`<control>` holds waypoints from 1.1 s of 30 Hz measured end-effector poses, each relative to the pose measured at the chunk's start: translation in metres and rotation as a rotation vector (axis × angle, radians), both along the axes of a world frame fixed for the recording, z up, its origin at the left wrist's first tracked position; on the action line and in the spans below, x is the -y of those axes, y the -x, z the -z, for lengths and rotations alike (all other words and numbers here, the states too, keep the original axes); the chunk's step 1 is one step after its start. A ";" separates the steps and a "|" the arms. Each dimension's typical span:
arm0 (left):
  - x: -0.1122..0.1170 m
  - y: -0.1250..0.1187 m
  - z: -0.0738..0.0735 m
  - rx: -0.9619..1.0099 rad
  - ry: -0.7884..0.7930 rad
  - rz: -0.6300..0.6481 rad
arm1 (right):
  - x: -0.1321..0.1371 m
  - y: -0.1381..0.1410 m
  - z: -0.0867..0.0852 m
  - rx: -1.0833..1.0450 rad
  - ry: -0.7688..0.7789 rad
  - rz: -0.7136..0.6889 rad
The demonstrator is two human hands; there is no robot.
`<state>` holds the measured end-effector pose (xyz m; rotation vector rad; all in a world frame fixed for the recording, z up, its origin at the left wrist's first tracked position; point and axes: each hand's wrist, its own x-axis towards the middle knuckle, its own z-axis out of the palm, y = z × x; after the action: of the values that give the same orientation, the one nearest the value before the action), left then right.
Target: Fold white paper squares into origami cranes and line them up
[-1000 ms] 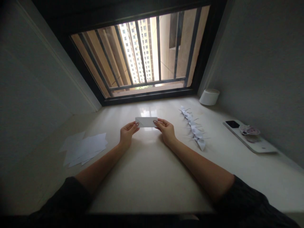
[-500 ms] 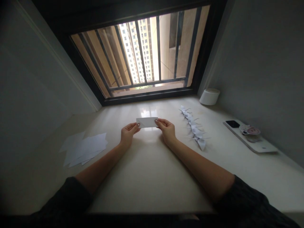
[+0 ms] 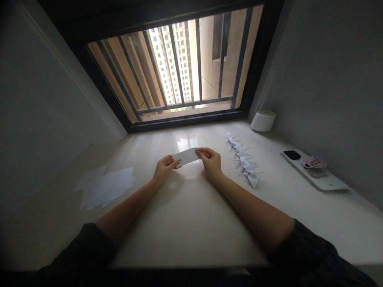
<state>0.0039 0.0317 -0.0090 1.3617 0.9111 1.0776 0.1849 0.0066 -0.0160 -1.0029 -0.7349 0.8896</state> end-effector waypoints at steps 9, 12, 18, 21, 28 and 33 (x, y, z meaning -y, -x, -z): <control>0.006 -0.003 -0.005 -0.143 -0.015 -0.077 | 0.004 0.006 -0.003 0.017 0.009 -0.051; 0.005 -0.003 -0.005 -0.134 -0.011 -0.091 | 0.004 0.005 -0.002 0.029 0.017 -0.047; 0.006 -0.003 -0.002 -0.094 -0.026 -0.129 | 0.007 0.007 -0.006 0.038 -0.016 -0.110; 0.006 -0.003 -0.002 -0.026 -0.051 -0.174 | 0.011 0.012 -0.010 0.041 -0.020 -0.180; 0.011 -0.005 -0.006 0.019 -0.078 -0.186 | 0.016 0.021 -0.007 0.210 0.170 -0.299; 0.012 -0.006 -0.006 0.039 -0.055 -0.133 | 0.017 0.022 -0.006 0.203 0.236 -0.305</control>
<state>0.0095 0.0199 -0.0034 1.3347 0.9605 1.2347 0.1625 -0.0104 -0.0095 -1.2219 -0.9890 1.1699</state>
